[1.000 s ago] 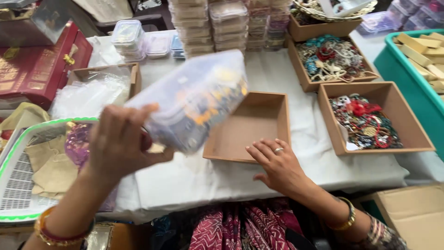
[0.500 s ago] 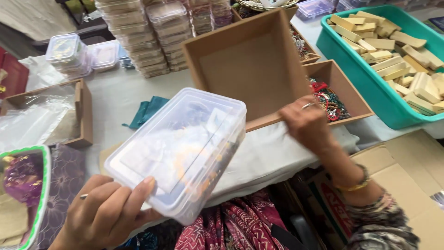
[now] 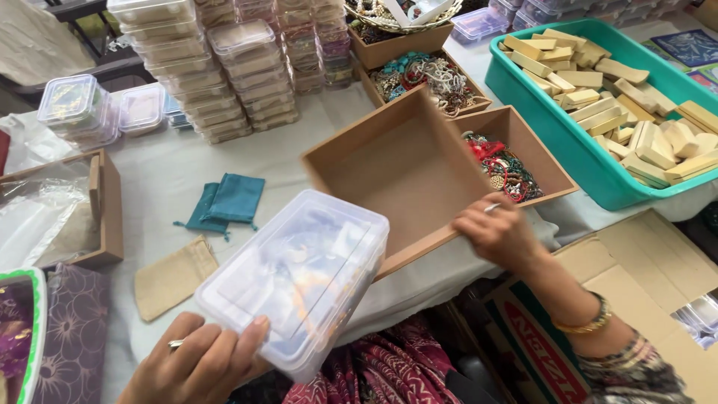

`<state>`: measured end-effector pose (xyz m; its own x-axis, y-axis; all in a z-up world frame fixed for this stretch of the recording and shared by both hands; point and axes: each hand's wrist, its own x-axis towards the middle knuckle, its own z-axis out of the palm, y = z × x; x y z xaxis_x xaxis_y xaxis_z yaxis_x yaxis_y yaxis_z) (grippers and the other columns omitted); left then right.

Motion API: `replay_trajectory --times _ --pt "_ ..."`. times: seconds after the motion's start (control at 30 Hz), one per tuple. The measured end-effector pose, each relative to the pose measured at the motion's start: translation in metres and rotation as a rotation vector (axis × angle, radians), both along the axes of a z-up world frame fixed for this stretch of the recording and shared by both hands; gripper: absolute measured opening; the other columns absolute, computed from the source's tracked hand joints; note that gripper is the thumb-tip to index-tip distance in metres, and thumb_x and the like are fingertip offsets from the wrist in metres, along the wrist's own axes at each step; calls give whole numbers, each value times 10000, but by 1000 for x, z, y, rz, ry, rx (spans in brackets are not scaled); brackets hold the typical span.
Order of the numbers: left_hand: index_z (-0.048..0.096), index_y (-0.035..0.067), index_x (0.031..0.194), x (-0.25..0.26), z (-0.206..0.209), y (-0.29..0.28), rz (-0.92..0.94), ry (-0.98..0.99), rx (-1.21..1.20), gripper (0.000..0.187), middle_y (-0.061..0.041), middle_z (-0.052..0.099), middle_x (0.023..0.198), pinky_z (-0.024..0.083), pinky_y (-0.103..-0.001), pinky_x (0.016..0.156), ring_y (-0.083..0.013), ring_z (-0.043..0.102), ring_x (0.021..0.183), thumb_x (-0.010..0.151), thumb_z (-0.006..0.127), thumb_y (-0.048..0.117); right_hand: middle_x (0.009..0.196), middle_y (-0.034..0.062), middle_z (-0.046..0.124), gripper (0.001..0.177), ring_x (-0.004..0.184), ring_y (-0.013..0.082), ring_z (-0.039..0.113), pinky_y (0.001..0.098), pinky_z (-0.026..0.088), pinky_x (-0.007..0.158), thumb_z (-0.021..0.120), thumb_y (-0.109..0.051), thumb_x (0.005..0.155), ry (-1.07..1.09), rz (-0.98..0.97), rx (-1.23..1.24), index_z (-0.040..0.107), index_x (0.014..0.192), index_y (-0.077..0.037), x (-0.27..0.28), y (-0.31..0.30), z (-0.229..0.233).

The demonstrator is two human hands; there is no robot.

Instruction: The person opens a plastic container filled with various jewelry items and selects a red brooch. They place the brooch into a small clear plastic bag, then put the bagged item into a teal drawstring pouch. The pouch is then placed into a small plastic box. The person repeats this process with a second jewelry item, placing it into a bag and then a pouch.

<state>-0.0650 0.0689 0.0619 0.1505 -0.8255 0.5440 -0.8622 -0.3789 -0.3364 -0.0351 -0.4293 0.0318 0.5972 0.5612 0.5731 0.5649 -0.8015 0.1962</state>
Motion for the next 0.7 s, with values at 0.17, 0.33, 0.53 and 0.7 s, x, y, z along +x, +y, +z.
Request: replay_trajectory --times 0.17,0.33,0.53,0.7 --pt "640 56 1269 0 0 11 96 -44 -19 484 -30 445 955 561 -389 745 -158 537 886 930 718 391 776 -8 673 72 789 180 668 360 504 867 715 -90 792 133 114 -8 664 817 -135 15 30 -29" --pt "659 62 1273 3 1 27 123 -177 68 387 -15 426 948 540 -370 713 -138 515 807 986 688 319 790 4 677 96 820 200 669 382 497 874 745 -132 782 210 165 63 663 832 -129 30 26 -58" --pt "663 88 1275 20 -34 44 88 -192 102 321 12 421 955 503 -347 721 -112 502 794 973 666 200 872 34 717 142 918 238 689 406 486 933 743 -79 759 211 -29 117 691 886 -116 43 19 -63" --pt "641 89 1291 25 -58 68 107 -141 155 331 24 431 901 522 -339 741 -115 512 794 972 638 178 928 50 730 169 972 247 689 408 487 946 758 -62 752 299 -85 161 687 902 -93 49 23 -60"
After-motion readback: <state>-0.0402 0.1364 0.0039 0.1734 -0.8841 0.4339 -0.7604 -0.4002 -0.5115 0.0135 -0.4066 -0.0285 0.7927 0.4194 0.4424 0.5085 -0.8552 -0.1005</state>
